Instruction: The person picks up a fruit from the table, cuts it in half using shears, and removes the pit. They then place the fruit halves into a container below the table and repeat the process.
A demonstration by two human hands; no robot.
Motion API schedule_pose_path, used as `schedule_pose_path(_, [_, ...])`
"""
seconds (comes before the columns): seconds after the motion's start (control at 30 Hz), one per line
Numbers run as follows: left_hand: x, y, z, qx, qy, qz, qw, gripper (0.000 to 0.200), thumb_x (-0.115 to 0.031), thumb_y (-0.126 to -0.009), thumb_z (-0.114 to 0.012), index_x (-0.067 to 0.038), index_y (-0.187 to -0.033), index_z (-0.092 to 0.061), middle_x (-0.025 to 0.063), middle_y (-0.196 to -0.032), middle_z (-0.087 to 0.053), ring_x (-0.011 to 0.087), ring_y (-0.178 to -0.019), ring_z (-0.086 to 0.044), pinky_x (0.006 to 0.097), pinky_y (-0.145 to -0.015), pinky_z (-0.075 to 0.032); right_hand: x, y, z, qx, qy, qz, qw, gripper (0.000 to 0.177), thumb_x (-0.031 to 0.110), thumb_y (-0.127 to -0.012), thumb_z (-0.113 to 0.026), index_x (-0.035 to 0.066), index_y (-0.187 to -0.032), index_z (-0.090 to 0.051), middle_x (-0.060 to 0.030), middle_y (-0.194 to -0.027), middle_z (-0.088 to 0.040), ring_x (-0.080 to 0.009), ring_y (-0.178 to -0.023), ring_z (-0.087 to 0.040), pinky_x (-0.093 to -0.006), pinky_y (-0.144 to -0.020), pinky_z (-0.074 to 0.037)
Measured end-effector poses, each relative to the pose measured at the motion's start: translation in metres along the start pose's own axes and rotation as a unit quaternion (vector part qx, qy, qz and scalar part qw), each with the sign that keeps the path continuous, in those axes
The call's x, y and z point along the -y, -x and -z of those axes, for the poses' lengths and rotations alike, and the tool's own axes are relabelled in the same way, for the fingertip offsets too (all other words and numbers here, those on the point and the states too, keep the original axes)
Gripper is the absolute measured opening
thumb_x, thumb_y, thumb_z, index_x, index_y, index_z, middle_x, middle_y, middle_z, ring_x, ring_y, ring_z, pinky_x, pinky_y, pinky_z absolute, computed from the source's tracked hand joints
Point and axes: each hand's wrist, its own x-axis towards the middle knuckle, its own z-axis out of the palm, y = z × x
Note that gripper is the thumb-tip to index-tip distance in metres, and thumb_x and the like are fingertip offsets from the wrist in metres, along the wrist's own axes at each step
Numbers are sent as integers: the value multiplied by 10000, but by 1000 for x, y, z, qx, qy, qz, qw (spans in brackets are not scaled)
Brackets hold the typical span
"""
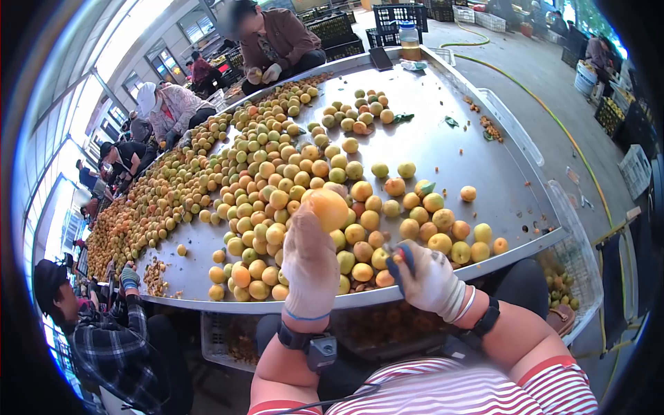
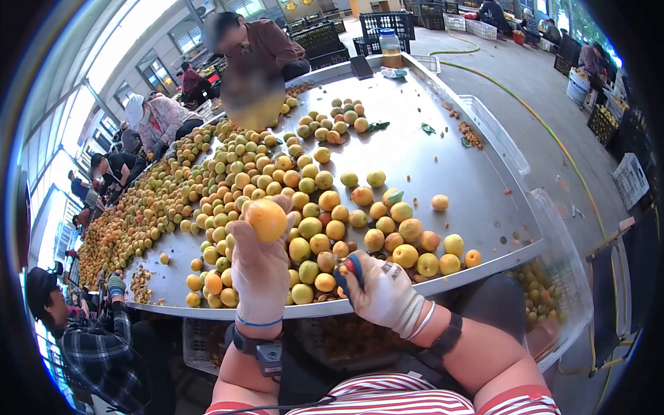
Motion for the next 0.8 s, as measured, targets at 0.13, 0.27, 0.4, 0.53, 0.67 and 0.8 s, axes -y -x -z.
schedule_pose_path(0.13, [-2,10,-13,47,-214,-70,973,395,-283,-1048,-482,36,-1238,-619,99,-1160,-660,167,-1012,-613,291,-913,-479,14,-4,6,-60,-371,-194,906,199,164,-1044,-537,27,-1170,-605,-26,-792,-633,-84,-729,-571,-278,-659,-492])
schedule_pose_path(0.27, [11,20,-31,151,-359,-153,908,343,-277,-1011,-529,25,-1139,-629,182,-841,-673,315,-710,-671,385,-685,-531,14,-6,3,-127,-364,-107,916,269,219,-998,-659,37,-1185,-596,-4,-909,-630,-60,-797,-551,-240,-697,-487])
schedule_pose_path(0.4, [14,27,-42,169,-414,-170,878,308,-299,-1012,-527,-5,-1066,-606,180,-771,-662,367,-725,-675,408,-648,-530,17,-2,-2,-168,-363,-84,913,233,226,-960,-716,45,-1071,-619,5,-862,-653,-66,-764,-581,-254,-664,-497])
schedule_pose_path(0.53, [10,37,-51,145,-348,12,926,241,-255,-1011,-538,-23,-1039,-596,169,-766,-660,394,-711,-660,433,-655,-529,7,-4,-6,-204,-290,-62,933,189,180,-919,-736,47,-996,-624,-30,-765,-646,-123,-675,-607,-286,-622,-504])
schedule_pose_path(0.67, [33,29,-33,198,-475,-161,842,159,-197,-1017,-538,-51,-1039,-598,153,-744,-654,343,-638,-656,425,-614,-532,14,-8,13,-240,-39,171,955,277,167,-836,-783,42,-1014,-611,-113,-852,-656,-220,-720,-657,-333,-656,-525])
schedule_pose_path(0.8, [31,24,-35,102,-162,272,943,269,-302,-1058,-478,-67,-995,-593,112,-696,-625,248,-568,-618,385,-551,-507,6,-4,12,-221,-111,118,962,329,165,-834,-795,38,-1075,-611,-99,-928,-666,-189,-778,-665,-321,-687,-530])
